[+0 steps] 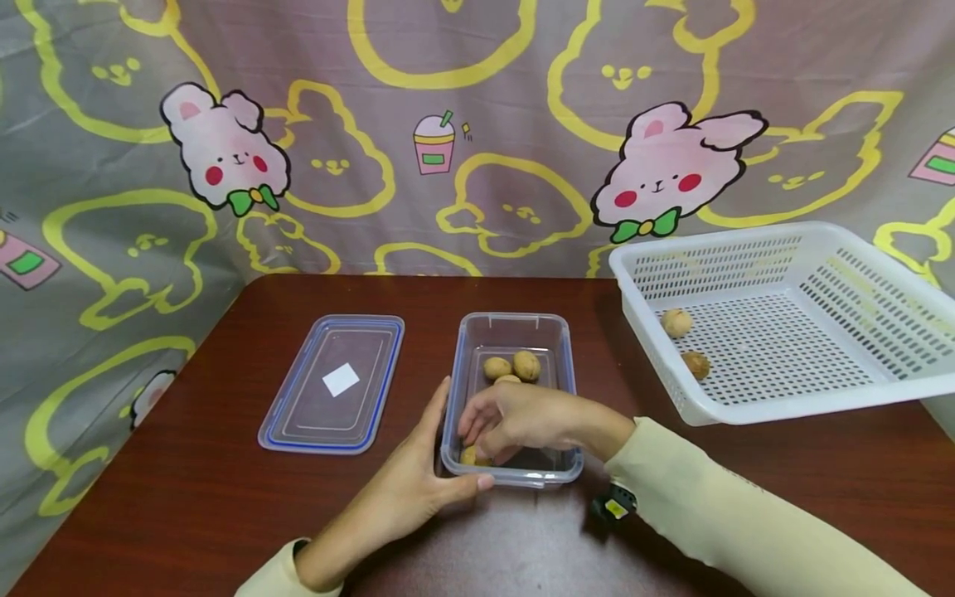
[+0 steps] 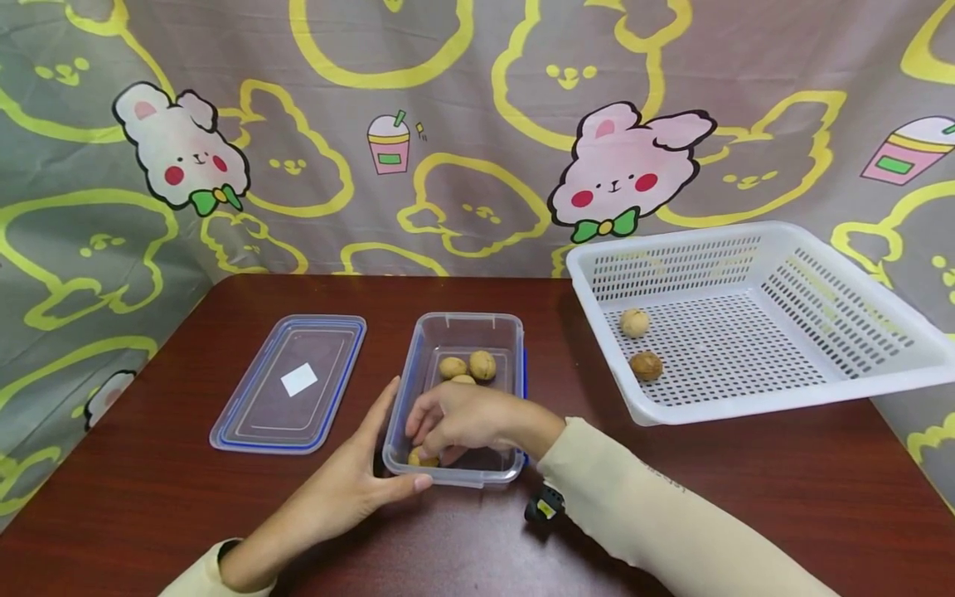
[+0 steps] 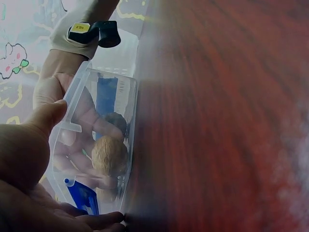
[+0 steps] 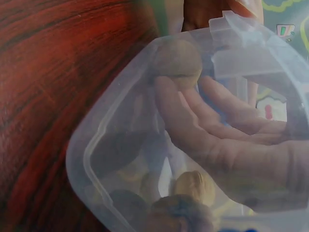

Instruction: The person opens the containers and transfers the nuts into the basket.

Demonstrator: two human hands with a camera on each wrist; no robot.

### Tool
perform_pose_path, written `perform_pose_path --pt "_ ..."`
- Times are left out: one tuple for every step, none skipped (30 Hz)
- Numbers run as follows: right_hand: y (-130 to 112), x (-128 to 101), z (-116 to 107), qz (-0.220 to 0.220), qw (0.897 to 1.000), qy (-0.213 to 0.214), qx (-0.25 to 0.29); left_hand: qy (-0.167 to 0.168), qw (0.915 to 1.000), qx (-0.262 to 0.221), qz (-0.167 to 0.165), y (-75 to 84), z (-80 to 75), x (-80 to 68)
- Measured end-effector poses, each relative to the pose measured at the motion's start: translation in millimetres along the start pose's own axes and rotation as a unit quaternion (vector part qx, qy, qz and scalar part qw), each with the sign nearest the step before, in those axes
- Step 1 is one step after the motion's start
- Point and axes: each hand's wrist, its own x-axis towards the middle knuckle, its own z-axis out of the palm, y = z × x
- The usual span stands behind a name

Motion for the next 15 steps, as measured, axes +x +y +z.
perform_pose_path --pt "0.3 0.5 0.5 0.001 1.000 -0.003 0.004 0.001 1.0000 0.002 0.000 0.1 0.0 0.0" --pt "0.6 0.9 0.9 0.003 1.000 -0.006 0.007 0.001 1.0000 0.002 -0.001 0.2 0.0 0.3" --pt "1.0 1.3 1.3 0.003 1.000 -0.008 0.009 0.002 1.0000 0.004 -0.002 0.2 0.0 0.4" --pt "1.5 1.7 1.7 0.003 1.000 -0.010 0.010 0.002 1.0000 0.004 -0.003 0.1 0.1 0.8" --pt "1.9 2.0 2.0 0.002 1.000 -0.012 0.010 0.003 1.0000 0.005 -0.004 0.0 0.1 1.0" --pt "2.4 2.4 2.3 0.002 1.000 -0.014 0.009 0.003 1.0000 0.007 -0.006 -0.1 0.2 1.1" --pt "3.0 2.7 2.6 0.001 1.000 -0.016 0.007 0.003 0.9999 0.008 -0.007 -0.3 0.2 1.2" --pt "3.5 3.1 2.8 0.000 1.000 -0.016 0.003 0.003 0.9999 0.009 -0.008 -0.4 0.2 1.4" --pt "4.1 3.6 3.1 -0.001 1.000 -0.016 0.001 0.003 0.9999 0.010 -0.008 -0.4 0.2 1.2" --pt "4.8 4.0 3.3 -0.001 1.000 -0.016 -0.002 0.002 0.9999 0.010 -0.009 -0.4 0.2 1.2" --pt "5.4 4.4 3.4 0.000 1.000 -0.015 -0.005 0.002 0.9999 0.012 -0.009 -0.4 0.1 1.1" --pt "5.6 4.7 3.5 0.001 1.000 -0.015 -0.010 0.001 0.9999 0.014 -0.010 -0.4 0.1 0.9" --pt "5.9 5.1 3.7 0.002 1.000 -0.015 -0.015 0.000 0.9998 0.014 -0.010 -0.3 0.0 0.9" --pt "5.9 5.3 3.6 0.003 1.000 -0.017 -0.020 0.000 0.9998 0.016 -0.011 -0.1 -0.1 1.0" --pt "5.7 5.5 3.3 0.003 0.999 -0.021 -0.026 -0.001 0.9998 0.016 -0.012 -0.1 -0.2 1.1"
